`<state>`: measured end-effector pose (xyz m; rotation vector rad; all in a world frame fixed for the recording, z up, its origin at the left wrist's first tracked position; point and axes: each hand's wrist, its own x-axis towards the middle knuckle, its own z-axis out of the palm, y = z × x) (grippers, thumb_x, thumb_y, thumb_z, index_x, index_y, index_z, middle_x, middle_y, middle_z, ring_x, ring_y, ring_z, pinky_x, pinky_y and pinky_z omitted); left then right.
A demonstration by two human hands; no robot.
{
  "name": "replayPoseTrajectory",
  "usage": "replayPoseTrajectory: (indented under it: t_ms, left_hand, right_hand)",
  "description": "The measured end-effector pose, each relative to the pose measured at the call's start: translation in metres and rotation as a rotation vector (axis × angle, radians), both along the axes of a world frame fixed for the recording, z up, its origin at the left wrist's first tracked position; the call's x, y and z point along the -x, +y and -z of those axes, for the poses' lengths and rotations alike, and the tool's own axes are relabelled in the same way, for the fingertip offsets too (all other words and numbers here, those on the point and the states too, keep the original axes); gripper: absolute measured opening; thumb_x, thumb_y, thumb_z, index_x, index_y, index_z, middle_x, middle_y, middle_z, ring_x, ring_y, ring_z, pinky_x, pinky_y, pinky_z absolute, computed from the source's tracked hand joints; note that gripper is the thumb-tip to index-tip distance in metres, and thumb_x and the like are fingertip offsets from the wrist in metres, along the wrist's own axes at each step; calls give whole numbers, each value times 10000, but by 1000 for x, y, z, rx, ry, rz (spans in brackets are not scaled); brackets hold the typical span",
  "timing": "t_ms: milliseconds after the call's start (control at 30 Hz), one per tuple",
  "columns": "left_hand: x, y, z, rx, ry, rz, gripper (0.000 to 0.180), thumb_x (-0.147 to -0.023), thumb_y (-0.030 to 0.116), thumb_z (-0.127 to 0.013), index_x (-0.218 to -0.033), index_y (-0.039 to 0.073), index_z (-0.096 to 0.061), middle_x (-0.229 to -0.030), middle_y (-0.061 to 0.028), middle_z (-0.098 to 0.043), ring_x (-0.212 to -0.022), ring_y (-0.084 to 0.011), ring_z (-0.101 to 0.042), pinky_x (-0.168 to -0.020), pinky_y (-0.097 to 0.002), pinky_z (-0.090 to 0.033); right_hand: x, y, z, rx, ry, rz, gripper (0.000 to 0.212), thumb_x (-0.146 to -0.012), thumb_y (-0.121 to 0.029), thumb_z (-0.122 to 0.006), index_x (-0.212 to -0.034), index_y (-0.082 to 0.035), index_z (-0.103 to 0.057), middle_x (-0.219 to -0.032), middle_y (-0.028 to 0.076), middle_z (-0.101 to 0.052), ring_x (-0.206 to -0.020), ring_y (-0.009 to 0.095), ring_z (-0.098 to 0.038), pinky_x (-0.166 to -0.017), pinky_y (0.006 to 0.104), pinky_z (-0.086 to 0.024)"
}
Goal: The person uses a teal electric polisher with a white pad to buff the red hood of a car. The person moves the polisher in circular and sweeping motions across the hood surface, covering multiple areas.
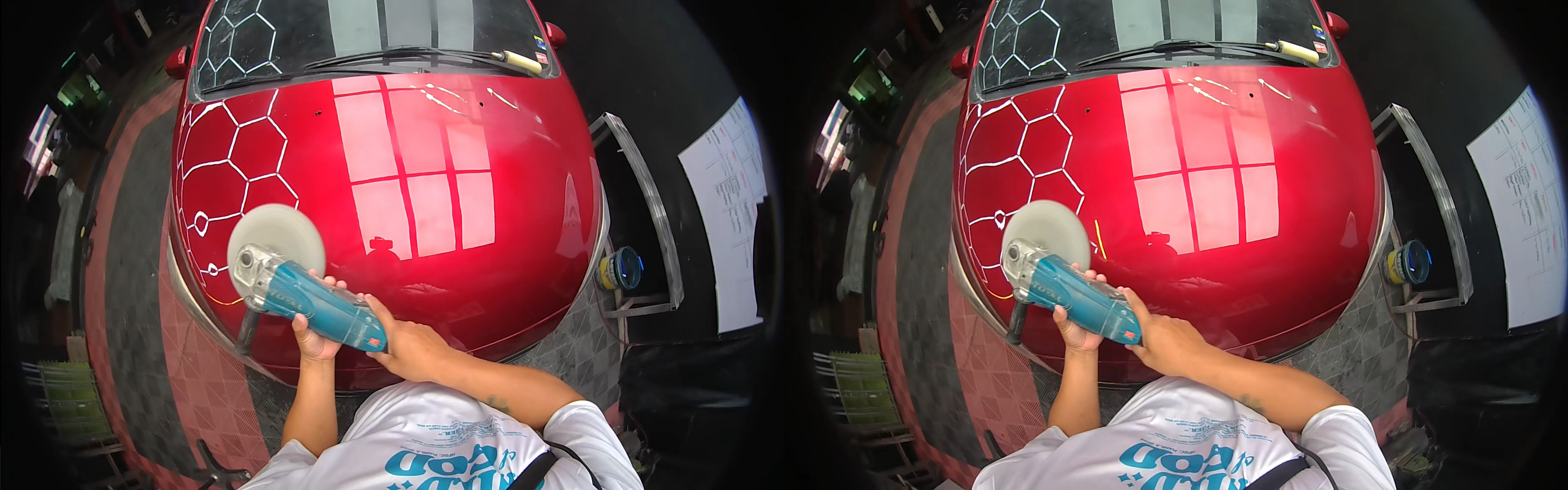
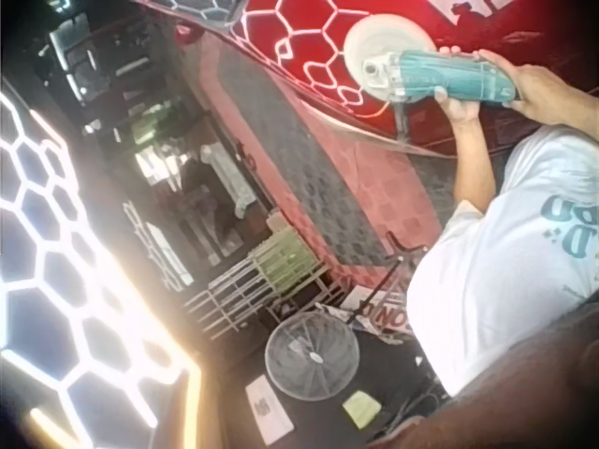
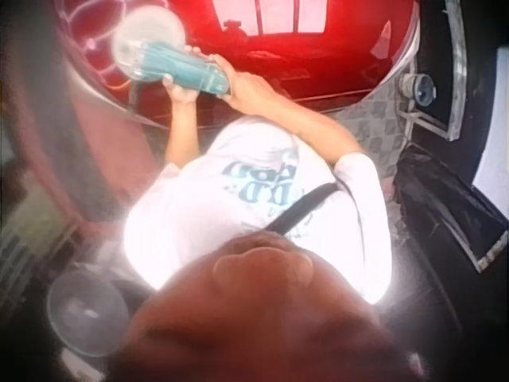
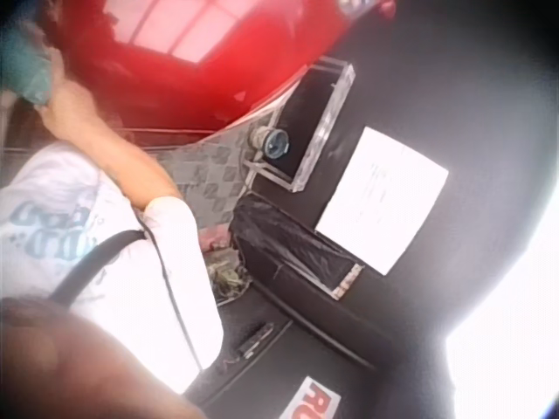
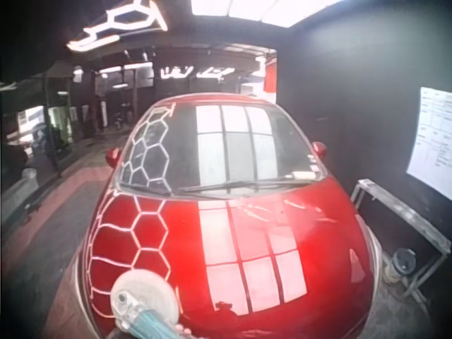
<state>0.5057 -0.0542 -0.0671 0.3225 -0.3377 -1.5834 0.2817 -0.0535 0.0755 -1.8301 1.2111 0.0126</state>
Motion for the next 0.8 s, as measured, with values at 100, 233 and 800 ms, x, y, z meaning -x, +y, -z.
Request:
replayPoseTrajectory:
  t_ms: [100, 233, 800]
  left_hand:
    - [40, -8, -12, -21, 7, 123, 1051, -841, 472, -1011, -1697, 178, -477, -1563, -114, -664, -1510, -380, -608, -1285, -671, -500]
    - [142, -25, -34, -121, 19, 435, 830, -893, 330, -967, -1568, 70, -560, -1478, -151, -685, -1433, -331, -668, -1236, -566, -562]
    - [143, -82, -131, 582, -2212, -242, 501, -905, 411, -940, -1254, 83, -793, -1114, -126, -784, -1019, -342, -781, -847, -492, -626]
  right_hand:
    - [36, 17, 6, -22, 8, 150, 1095, -1026, -338, -834, -1835, -97, -136, -1183, 329, -803, -1055, 527, -800, -939, 602, -637]
    - [123, 68, 34, 91, -211, 519, 1091, -975, -241, -893, -1826, -122, -221, -1407, 316, -765, -1323, 453, -774, -1145, 508, -592]
    - [221, 123, 36, -125, -497, 1035, 710, -968, -49, -830, -1569, -52, -451, -1010, 43, -652, -632, 108, -602, -514, 288, -538]
